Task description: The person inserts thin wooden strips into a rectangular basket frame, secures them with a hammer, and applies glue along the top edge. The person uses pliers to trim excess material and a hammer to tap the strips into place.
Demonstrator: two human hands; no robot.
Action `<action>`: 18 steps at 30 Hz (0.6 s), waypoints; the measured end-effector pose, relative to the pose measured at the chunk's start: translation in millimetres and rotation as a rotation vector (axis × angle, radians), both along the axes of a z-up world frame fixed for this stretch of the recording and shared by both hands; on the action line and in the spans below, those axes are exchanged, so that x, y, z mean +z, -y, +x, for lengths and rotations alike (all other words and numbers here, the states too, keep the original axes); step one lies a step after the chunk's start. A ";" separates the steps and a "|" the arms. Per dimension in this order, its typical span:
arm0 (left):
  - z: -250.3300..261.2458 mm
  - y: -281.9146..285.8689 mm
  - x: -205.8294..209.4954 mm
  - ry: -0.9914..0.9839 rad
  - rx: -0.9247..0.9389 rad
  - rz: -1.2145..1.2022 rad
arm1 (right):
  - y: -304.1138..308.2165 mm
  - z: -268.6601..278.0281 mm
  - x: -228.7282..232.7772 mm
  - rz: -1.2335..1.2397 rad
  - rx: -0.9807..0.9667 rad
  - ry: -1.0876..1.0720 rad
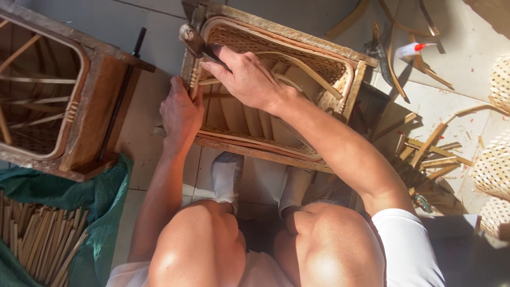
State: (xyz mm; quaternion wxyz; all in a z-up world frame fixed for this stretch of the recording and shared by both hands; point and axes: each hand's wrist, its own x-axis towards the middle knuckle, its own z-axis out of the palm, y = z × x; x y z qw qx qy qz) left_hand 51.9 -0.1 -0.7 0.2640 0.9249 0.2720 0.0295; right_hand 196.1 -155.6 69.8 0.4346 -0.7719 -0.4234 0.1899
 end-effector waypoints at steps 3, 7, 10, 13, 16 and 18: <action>1.0 3.1 11.0 -0.076 0.012 -0.093 | 92.6 -10.8 11.0 -0.030 -0.112 0.058; -11.4 19.2 22.3 0.374 -0.424 0.329 | 229.1 -58.5 40.9 -0.004 -0.626 0.005; -21.8 58.1 23.2 0.394 -0.890 0.083 | 294.4 -110.5 40.6 0.042 -0.872 -0.292; -18.0 93.4 23.8 0.049 -1.170 0.078 | 310.8 -150.5 19.1 0.012 -0.893 -0.351; -18.2 99.2 25.4 0.103 -1.145 0.152 | 306.1 -172.0 -7.0 -0.007 -0.873 -0.496; -15.3 99.0 25.0 0.119 -1.168 0.192 | 302.9 -175.2 -18.9 -0.031 -0.881 -0.575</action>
